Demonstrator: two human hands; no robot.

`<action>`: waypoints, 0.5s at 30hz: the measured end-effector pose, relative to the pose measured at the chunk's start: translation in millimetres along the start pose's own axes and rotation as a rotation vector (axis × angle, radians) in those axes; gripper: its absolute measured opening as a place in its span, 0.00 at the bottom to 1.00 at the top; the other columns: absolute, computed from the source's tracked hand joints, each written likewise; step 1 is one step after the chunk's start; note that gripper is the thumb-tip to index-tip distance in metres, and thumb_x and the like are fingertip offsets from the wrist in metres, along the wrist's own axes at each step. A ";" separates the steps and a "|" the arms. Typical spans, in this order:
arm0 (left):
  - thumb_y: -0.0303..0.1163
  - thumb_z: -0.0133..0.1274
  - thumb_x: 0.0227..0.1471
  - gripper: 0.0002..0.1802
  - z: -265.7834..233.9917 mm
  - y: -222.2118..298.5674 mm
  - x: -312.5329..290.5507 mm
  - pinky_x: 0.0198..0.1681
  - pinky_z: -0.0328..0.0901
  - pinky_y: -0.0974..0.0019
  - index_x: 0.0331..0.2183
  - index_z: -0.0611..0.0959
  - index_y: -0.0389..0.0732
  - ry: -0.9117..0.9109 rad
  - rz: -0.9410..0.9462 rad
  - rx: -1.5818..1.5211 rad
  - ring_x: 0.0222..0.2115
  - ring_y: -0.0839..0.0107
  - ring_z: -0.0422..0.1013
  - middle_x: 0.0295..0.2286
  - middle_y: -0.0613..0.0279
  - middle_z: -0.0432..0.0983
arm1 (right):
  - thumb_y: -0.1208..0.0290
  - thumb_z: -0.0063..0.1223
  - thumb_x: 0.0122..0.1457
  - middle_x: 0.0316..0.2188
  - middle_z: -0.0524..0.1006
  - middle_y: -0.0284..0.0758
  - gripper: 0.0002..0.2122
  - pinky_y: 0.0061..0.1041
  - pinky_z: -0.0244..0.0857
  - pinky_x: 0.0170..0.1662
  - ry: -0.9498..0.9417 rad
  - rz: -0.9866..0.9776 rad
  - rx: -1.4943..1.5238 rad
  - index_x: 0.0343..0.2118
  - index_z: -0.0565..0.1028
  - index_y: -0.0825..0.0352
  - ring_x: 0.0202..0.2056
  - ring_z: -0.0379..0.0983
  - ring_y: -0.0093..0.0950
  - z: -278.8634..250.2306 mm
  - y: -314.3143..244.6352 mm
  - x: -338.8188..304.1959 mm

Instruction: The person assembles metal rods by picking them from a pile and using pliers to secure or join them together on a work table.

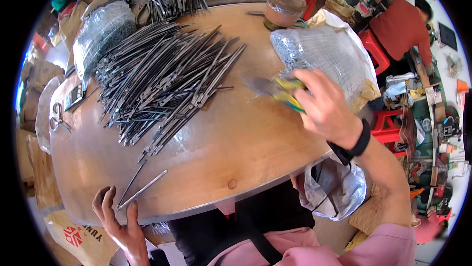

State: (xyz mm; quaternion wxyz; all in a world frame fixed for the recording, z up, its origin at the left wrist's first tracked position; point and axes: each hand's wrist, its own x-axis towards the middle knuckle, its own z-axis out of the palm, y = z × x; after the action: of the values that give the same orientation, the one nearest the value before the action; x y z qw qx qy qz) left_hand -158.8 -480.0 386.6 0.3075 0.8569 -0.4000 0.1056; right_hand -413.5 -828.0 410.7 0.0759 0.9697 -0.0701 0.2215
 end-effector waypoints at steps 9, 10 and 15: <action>0.24 0.57 0.48 0.12 112.9 117.8 105.6 0.35 0.67 0.60 0.37 0.79 0.34 -0.107 0.541 0.010 0.33 0.55 0.70 0.30 0.50 0.70 | 0.81 0.61 0.47 0.43 0.73 0.45 0.07 0.26 0.68 0.37 0.396 0.365 0.187 0.30 0.75 0.71 0.35 0.73 0.34 -55.8 -38.5 1.3; 0.25 0.57 0.48 0.10 122.4 113.3 110.6 0.34 0.66 0.58 0.36 0.79 0.35 -0.141 0.539 0.026 0.33 0.54 0.70 0.29 0.51 0.70 | 0.81 0.61 0.49 0.44 0.73 0.44 0.07 0.26 0.67 0.39 0.525 0.473 0.383 0.31 0.76 0.70 0.37 0.72 0.32 -57.3 -40.0 -5.0; 0.24 0.53 0.51 0.03 130.0 97.6 119.2 0.32 0.64 0.54 0.30 0.77 0.36 -0.184 0.515 0.008 0.31 0.51 0.69 0.27 0.53 0.69 | 0.79 0.60 0.53 0.45 0.73 0.42 0.08 0.29 0.64 0.49 0.667 0.831 0.786 0.36 0.76 0.70 0.44 0.69 0.28 -54.9 -28.9 -59.1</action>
State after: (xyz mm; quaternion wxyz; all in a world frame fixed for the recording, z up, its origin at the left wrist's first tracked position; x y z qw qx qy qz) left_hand -162.1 -681.3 378.2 0.2296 0.7340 -0.6307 0.1037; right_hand -484.3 -783.9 430.2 -0.3578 0.6969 -0.3252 0.5296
